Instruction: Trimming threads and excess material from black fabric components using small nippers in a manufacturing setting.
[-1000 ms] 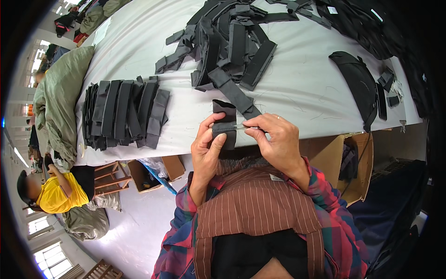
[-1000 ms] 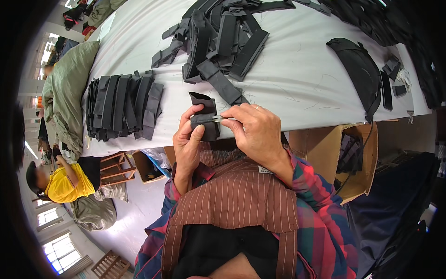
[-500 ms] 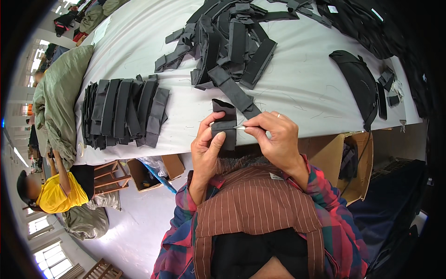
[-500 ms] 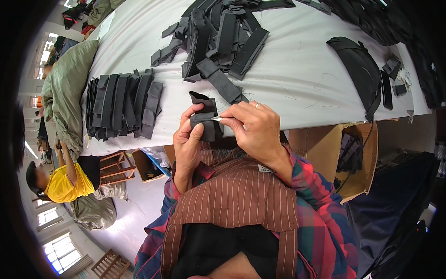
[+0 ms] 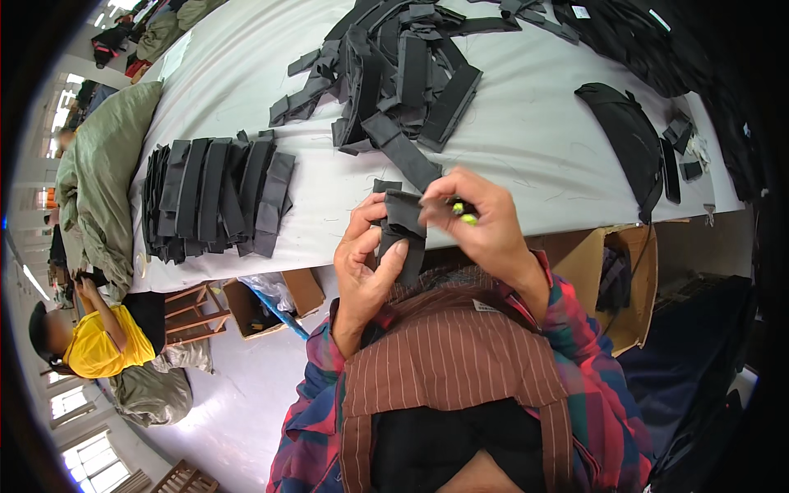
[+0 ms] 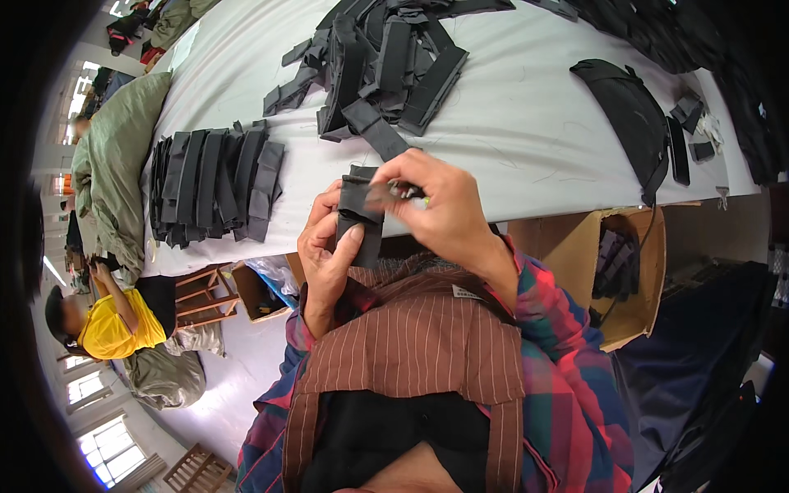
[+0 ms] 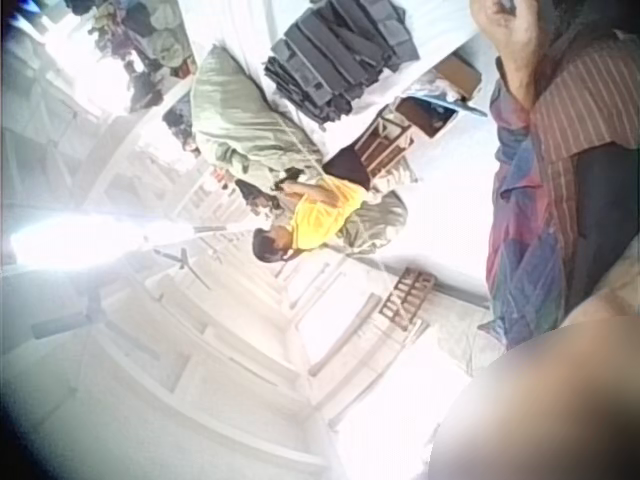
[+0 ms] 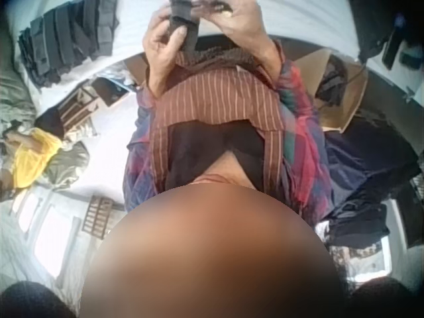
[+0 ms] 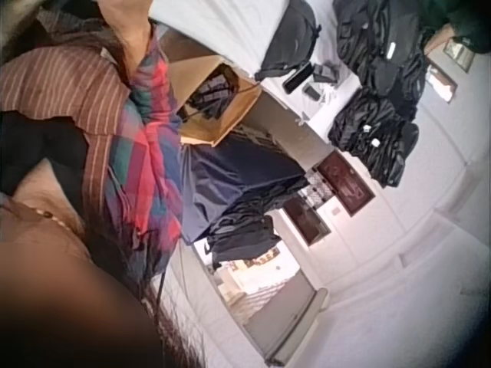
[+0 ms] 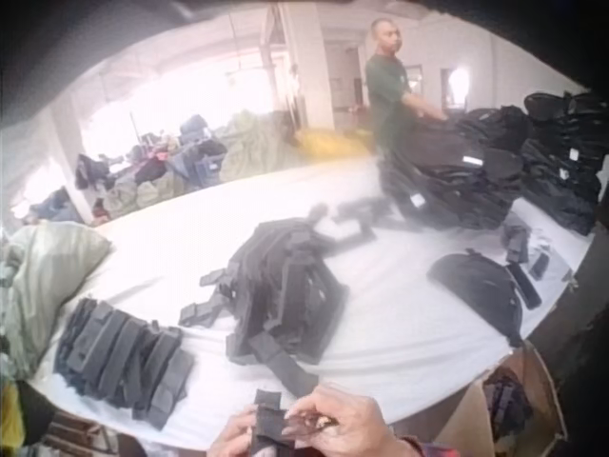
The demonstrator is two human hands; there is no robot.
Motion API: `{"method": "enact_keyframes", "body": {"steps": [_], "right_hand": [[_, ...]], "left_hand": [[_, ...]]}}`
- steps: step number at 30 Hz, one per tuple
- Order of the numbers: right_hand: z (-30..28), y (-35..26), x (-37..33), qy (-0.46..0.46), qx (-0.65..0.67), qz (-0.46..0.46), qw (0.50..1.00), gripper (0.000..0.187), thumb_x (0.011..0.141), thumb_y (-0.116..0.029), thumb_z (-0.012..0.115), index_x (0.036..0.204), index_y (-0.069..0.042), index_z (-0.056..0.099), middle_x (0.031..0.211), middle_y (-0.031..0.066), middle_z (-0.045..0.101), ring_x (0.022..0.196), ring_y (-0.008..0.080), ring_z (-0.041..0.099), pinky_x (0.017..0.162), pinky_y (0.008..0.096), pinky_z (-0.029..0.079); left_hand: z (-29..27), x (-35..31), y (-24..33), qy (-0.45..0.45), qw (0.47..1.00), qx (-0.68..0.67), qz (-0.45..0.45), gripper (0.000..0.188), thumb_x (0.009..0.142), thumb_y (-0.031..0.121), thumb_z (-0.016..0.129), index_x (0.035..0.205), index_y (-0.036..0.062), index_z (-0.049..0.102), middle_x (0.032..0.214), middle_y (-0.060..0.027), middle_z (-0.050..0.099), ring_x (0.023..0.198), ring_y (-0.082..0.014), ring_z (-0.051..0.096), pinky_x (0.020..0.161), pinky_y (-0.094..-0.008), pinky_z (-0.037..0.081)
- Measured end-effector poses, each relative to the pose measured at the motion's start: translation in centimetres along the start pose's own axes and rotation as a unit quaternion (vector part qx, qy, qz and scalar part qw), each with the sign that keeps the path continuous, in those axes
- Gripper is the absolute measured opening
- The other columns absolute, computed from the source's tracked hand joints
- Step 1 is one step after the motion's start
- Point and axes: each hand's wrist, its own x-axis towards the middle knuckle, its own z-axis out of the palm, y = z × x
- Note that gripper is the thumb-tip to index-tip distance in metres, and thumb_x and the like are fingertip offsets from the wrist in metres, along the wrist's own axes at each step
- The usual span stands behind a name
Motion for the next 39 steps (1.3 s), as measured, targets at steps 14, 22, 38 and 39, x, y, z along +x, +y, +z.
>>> {"method": "enact_keyframes", "body": {"steps": [14,22,38,39], "right_hand": [[-0.7,0.4,0.6,0.114,0.080,0.017,0.990,0.009,0.089,-0.006,0.061,0.084,-0.001,0.055,0.067,-0.0012,0.051,0.064,0.0039,0.043,0.056,0.0206,0.037],[0.6,0.9,0.6,0.091,-0.004,0.018,0.996,0.009,0.089,-0.005,0.059,0.084,-0.001,0.053,0.062,0.0051,0.050,0.059,0.0081,0.044,0.054,0.0248,0.039],[0.9,1.9,-2.7,0.028,-0.167,-0.111,0.979,0.031,0.059,0.012,0.061,0.083,-0.006,0.066,0.083,0.0068,0.048,0.060,0.0155,0.054,0.051,0.0276,0.044],[0.8,1.8,-2.6,0.028,-0.167,-0.111,0.979,0.031,0.059,0.012,0.061,0.083,-0.006,0.066,0.083,0.0068,0.048,0.060,0.0155,0.054,0.051,0.0276,0.044]], "left_hand": [[0.2,0.2,-1.3,0.006,0.998,0.038,-0.056,0.017,0.071,0.002,0.068,0.074,0.0018,0.052,0.108,-0.0093,0.051,0.102,-0.0233,0.051,0.095,-0.0360,0.038],[0.2,0.7,-1.1,-0.090,0.978,-0.010,-0.189,0.038,0.073,0.007,0.068,0.109,0.0050,0.055,0.105,-0.0040,0.051,0.093,-0.0161,0.052,0.078,-0.0310,0.045],[0.8,0.2,-1.5,0.030,0.929,-0.241,-0.277,0.018,0.088,0.001,0.057,0.106,0.0008,0.059,0.096,-0.0014,0.062,0.073,-0.0029,0.056,0.063,-0.0173,0.045],[0.8,0.3,-1.4,0.029,0.929,-0.242,-0.277,0.018,0.088,0.001,0.057,0.106,0.0008,0.059,0.096,-0.0014,0.062,0.073,-0.0029,0.056,0.063,-0.0173,0.045]]}}
